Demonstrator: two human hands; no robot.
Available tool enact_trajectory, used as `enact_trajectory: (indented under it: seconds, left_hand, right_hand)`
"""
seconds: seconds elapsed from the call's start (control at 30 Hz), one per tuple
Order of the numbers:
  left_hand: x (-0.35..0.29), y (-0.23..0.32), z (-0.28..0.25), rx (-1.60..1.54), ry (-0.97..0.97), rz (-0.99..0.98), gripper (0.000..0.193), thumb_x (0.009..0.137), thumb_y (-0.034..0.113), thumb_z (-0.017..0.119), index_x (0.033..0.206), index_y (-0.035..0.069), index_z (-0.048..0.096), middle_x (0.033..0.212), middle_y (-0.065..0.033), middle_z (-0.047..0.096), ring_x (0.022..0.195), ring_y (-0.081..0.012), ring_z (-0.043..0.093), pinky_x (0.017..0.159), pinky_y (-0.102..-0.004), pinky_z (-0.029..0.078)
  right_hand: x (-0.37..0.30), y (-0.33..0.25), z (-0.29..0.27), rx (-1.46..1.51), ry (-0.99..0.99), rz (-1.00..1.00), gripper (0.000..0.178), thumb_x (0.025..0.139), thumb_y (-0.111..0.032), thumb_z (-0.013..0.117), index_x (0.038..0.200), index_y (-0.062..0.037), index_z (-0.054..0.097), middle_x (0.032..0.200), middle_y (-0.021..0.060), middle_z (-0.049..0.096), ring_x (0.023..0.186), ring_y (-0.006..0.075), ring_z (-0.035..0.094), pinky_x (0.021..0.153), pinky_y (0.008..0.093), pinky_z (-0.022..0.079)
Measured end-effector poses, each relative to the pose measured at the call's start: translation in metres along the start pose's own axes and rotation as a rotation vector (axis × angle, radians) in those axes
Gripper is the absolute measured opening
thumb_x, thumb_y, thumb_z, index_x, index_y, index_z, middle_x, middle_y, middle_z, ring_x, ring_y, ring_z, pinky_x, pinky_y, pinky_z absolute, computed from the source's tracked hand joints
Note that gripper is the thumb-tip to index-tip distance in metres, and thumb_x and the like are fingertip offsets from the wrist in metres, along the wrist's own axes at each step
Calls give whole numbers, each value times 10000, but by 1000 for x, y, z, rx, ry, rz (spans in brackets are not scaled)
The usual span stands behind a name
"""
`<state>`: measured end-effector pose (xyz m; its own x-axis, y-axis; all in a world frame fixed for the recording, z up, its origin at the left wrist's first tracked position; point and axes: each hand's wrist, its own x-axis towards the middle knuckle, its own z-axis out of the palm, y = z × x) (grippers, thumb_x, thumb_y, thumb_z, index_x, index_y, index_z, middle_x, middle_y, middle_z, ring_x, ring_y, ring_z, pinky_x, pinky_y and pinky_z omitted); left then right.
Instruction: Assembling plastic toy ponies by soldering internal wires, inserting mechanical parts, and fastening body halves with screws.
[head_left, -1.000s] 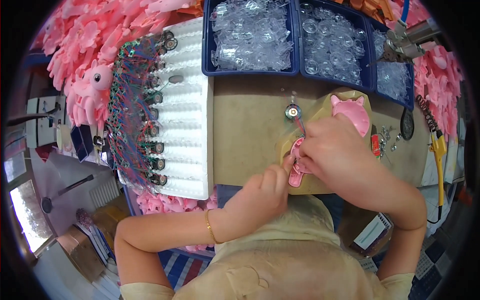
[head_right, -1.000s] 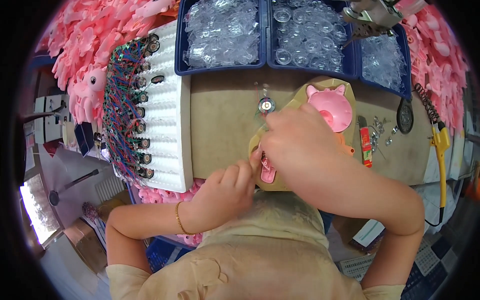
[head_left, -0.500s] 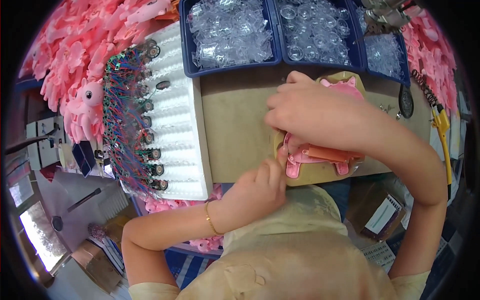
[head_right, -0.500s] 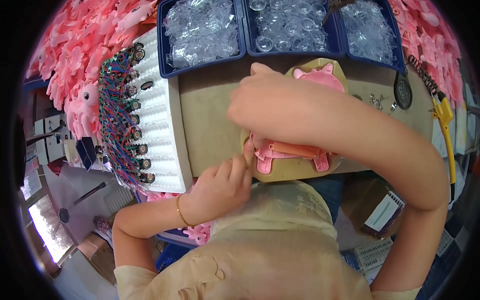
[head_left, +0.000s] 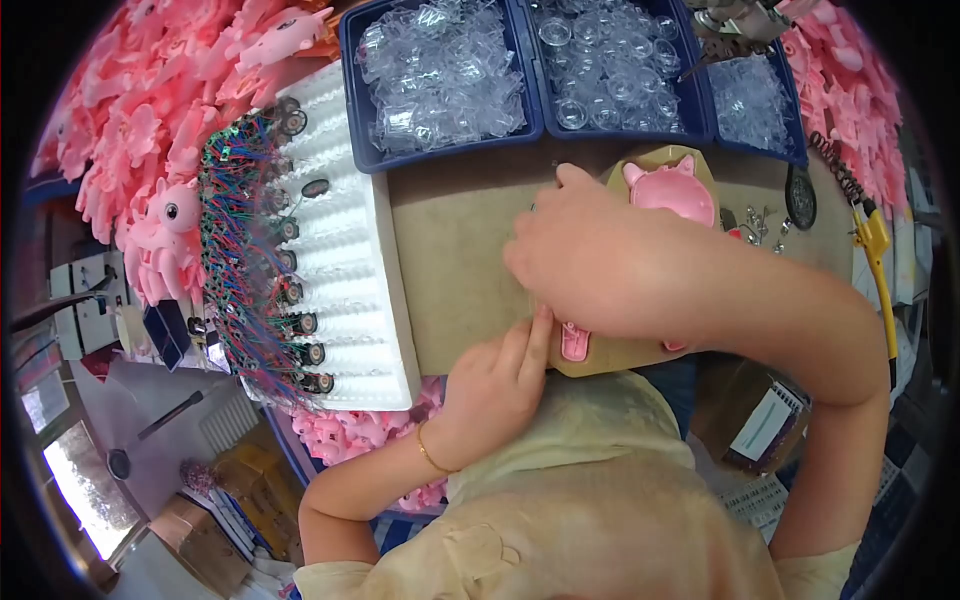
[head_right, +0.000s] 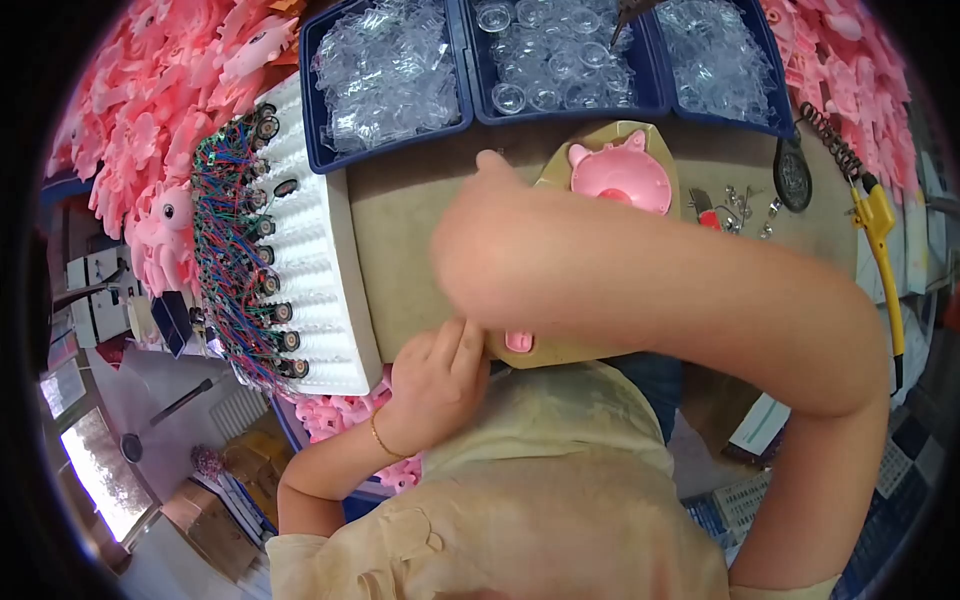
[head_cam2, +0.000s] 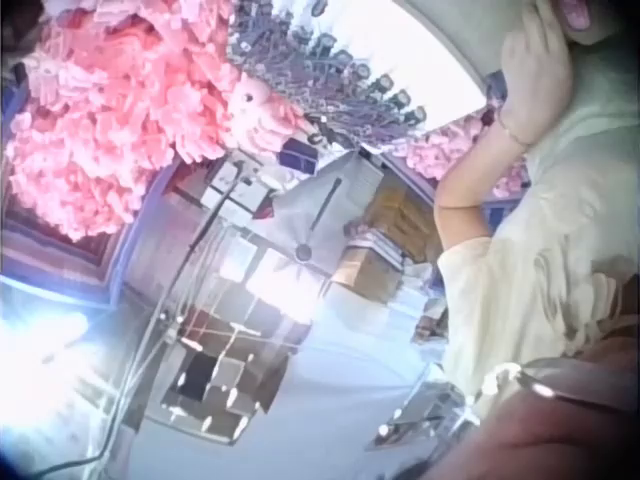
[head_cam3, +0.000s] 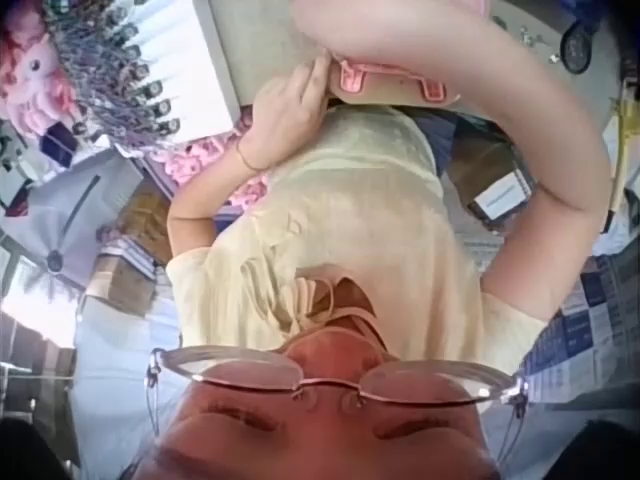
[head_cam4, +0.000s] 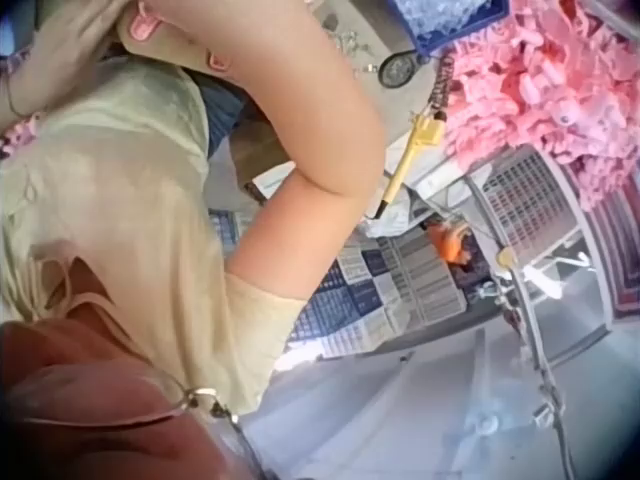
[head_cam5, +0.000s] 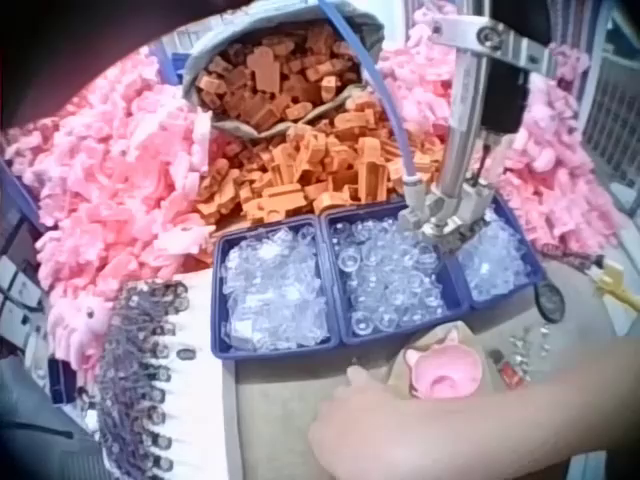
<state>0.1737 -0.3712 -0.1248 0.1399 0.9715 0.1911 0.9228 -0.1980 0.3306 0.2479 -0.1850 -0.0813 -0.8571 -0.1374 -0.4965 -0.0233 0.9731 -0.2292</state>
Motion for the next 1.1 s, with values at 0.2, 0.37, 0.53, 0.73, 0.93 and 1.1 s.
enact_trajectory:
  seconds: [0.2, 0.37, 0.53, 0.73, 0.93, 1.1]
  left_hand:
    - [9, -4, -14, -4, -81, -20, 627, 681, 49, 557, 1287, -38, 420, 863, -103, 549, 675, -198, 544, 598, -290, 442]
    - [16, -10, -35, -286, -42, -357, 350, 786, 25, 564, 1135, 18, 546, 846, -125, 599, 724, -295, 571, 655, -348, 457]
    - [75, -22, -34, -268, 189, -365, 230, 773, 127, 624, 983, 37, 600, 822, -102, 571, 786, -297, 537, 684, -391, 404]
    - [100, -13, -21, -288, 135, -333, 168, 744, 144, 661, 835, 29, 580, 881, -122, 578, 834, -301, 533, 740, -389, 409]
    - [100, -3, -22, -214, -30, -326, 138, 749, 90, 658, 855, 34, 590, 869, -143, 584, 812, -307, 556, 690, -385, 427]
    - [96, 2, -22, -286, 154, -325, 129, 731, 89, 671, 820, 41, 591, 836, -91, 600, 792, -262, 550, 720, -343, 407]
  right_hand:
    - [-17, 14, -13, 238, -135, 98, 278, 722, -252, 651, 930, -71, 615, 999, 88, 584, 963, 259, 541, 876, 375, 376]
    - [-100, 10, 26, 802, 828, 405, 283, 721, -138, 659, 965, -11, 590, 1060, 107, 559, 1015, 255, 531, 853, 341, 416]
    - [-123, -13, 45, 1051, 829, 580, 220, 708, -92, 659, 899, -3, 596, 987, 98, 554, 893, 224, 544, 793, 309, 419]
    - [-121, -36, 60, 1019, 1037, 505, 140, 706, -75, 686, 782, -29, 578, 871, 76, 531, 751, 182, 518, 645, 286, 417]
    - [-113, -78, 94, 766, 924, 227, 166, 693, -102, 719, 799, -76, 595, 871, 49, 545, 758, 219, 534, 667, 339, 432]
    - [-119, -47, 80, 998, 915, 233, 126, 744, -103, 676, 821, -30, 609, 803, 76, 580, 709, 202, 563, 615, 302, 447]
